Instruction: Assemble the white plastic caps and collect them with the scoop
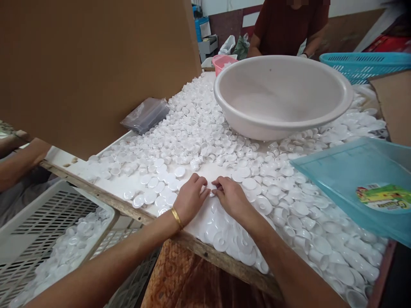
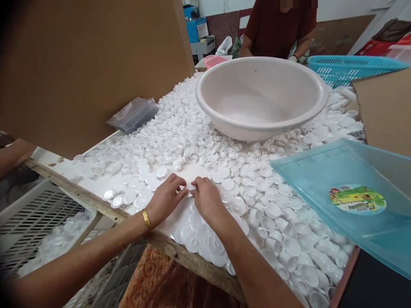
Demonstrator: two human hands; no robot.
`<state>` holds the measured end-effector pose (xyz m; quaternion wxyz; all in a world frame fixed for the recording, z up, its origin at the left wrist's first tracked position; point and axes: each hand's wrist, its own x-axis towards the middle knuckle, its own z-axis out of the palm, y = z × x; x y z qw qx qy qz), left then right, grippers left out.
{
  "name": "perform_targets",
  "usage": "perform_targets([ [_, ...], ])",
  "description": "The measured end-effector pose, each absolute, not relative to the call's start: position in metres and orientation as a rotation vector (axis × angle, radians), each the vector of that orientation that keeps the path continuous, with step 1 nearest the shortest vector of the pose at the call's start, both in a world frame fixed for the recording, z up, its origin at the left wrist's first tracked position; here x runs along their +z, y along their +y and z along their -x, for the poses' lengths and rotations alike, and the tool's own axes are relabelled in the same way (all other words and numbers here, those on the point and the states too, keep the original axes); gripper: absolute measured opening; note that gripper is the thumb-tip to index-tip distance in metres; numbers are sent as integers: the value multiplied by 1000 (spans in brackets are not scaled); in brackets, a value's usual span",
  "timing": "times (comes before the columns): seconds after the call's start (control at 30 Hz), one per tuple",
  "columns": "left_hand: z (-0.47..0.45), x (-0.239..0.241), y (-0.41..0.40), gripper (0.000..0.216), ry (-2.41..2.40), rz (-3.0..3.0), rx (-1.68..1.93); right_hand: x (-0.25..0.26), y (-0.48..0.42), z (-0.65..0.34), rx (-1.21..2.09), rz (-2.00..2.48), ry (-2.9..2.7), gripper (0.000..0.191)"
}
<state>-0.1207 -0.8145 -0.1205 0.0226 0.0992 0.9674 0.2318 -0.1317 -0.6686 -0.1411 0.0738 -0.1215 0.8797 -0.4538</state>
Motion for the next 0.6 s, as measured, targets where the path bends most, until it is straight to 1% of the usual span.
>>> perform_targets([
  [0.1, 101, -124, -814, 18, 3170, -720, 494, -145, -669, 131, -1336, 370, 2690, 16],
  [0.3, 99, -131, -819, 22, 3165, -914, 252, -143, -668, 129, -1262, 379, 2687, 34],
  [0.47, 106, -131, -819, 25, 3044, -1176, 58, -143, -669, 128, -1234, 364, 2753, 31],
  [0.6, 106, -133, -816, 28, 2996, -1157, 76, -140, -672, 128, -1284, 328, 2723, 27],
])
